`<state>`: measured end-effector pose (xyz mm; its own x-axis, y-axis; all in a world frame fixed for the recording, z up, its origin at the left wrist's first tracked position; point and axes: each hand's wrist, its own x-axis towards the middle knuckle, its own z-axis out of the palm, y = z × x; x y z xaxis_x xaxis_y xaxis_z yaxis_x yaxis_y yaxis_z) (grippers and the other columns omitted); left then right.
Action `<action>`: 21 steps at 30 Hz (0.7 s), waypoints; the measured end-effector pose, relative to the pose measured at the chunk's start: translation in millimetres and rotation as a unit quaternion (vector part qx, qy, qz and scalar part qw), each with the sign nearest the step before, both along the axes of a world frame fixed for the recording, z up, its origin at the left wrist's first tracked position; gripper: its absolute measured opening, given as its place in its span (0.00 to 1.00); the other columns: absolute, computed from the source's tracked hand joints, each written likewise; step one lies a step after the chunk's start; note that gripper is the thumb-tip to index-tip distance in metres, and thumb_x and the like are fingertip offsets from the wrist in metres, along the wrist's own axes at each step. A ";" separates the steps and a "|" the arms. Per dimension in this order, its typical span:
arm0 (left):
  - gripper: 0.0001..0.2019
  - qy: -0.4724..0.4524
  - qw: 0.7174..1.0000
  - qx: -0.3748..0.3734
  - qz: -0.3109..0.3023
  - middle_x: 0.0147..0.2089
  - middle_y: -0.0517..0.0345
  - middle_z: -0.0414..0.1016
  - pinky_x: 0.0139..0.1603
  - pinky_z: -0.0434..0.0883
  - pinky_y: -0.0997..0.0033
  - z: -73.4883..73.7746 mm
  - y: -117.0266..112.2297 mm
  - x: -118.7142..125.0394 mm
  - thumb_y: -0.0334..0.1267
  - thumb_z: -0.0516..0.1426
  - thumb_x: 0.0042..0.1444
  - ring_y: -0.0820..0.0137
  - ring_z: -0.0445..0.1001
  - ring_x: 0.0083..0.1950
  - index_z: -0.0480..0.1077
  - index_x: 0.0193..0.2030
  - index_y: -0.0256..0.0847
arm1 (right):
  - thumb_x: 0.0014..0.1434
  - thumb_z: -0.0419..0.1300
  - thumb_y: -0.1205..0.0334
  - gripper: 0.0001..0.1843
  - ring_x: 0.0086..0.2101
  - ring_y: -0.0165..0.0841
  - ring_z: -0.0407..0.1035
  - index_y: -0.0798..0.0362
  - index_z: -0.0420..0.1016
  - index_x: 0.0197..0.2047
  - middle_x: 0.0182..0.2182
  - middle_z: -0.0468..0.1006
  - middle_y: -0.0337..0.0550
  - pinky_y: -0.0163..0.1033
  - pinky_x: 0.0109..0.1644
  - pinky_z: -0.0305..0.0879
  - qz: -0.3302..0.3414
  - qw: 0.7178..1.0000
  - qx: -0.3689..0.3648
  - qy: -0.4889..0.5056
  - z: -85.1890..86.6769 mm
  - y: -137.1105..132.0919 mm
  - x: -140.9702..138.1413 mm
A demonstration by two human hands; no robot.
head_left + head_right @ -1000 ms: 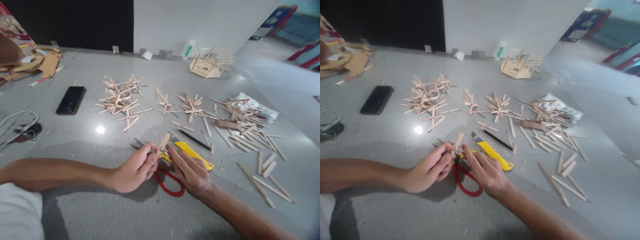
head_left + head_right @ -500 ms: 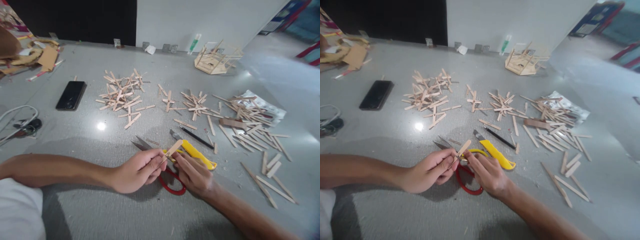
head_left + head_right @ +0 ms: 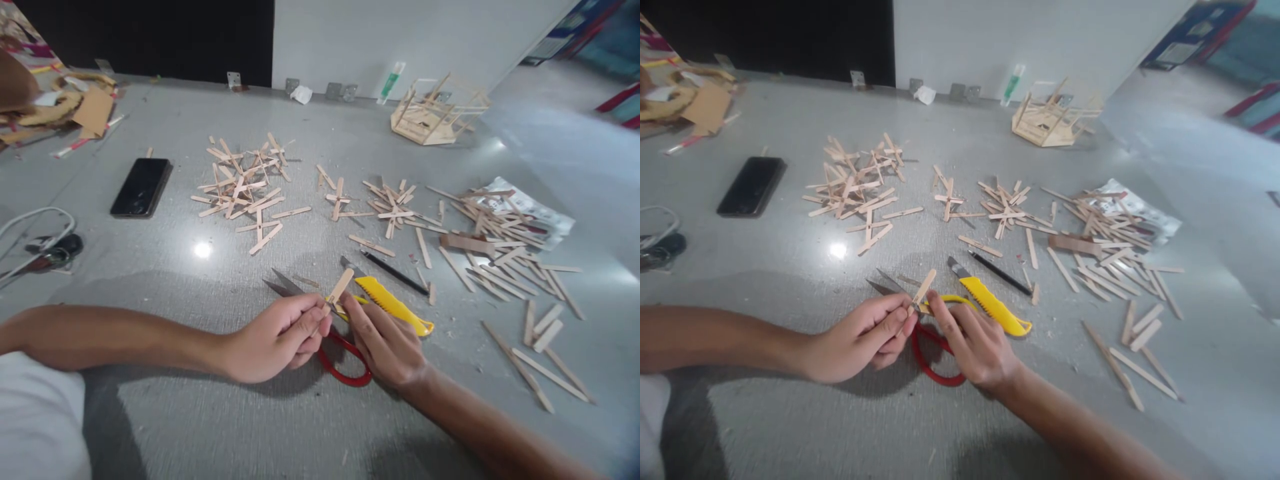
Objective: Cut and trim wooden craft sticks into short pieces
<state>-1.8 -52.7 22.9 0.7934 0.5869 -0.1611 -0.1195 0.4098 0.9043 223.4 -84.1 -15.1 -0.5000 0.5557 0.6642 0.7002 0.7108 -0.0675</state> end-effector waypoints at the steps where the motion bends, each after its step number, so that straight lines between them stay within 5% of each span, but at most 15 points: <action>1: 0.21 -0.002 1.000 -0.009 0.001 0.26 0.71 0.54 0.22 0.53 0.76 -0.5 0.0 0.1 0.57 0.51 0.75 0.79 0.51 0.22 0.60 0.38 0.42 | 0.75 0.51 0.75 0.38 0.29 0.38 0.79 0.58 0.43 0.83 0.34 0.86 0.49 0.38 0.34 0.79 -0.009 1.000 -0.003 -0.004 0.0 -0.6 -0.1; 8: 0.21 -0.013 0.999 -0.037 0.009 0.26 0.71 0.56 0.21 0.53 0.76 -1.7 -1.0 1.1 0.57 0.52 0.74 0.80 0.51 0.21 0.60 0.37 0.42 | 0.75 0.52 0.73 0.39 0.25 0.35 0.76 0.57 0.42 0.83 0.28 0.81 0.43 0.36 0.31 0.75 -0.061 0.997 0.023 -0.052 5.9 -4.8 -2.7; 13: 0.20 -0.026 0.998 -0.051 -0.001 0.26 0.71 0.57 0.21 0.52 0.76 1.2 -3.8 0.7 0.56 0.51 0.75 0.80 0.52 0.21 0.60 0.38 0.42 | 0.74 0.51 0.76 0.39 0.28 0.37 0.79 0.59 0.42 0.83 0.33 0.85 0.48 0.38 0.31 0.78 0.000 1.000 -0.003 0.001 -0.4 -0.8 -0.9; 18: 0.22 -0.027 0.999 -0.044 -0.006 0.25 0.72 0.56 0.20 0.51 0.76 1.9 -5.6 0.7 0.60 0.52 0.73 0.79 0.51 0.20 0.60 0.39 0.42 | 0.71 0.53 0.77 0.36 0.26 0.36 0.79 0.53 0.56 0.80 0.33 0.86 0.46 0.37 0.27 0.76 0.044 0.996 -0.017 0.075 -6.4 3.7 -0.9; 21: 0.23 -0.029 0.999 -0.033 -0.015 0.25 0.72 0.55 0.21 0.52 0.76 3.4 -3.9 1.3 0.61 0.52 0.72 0.79 0.51 0.21 0.60 0.39 0.42 | 0.77 0.50 0.67 0.22 0.25 0.34 0.78 0.52 0.71 0.69 0.32 0.85 0.45 0.37 0.27 0.74 0.035 0.989 -0.069 0.126 -0.5 4.4 -6.6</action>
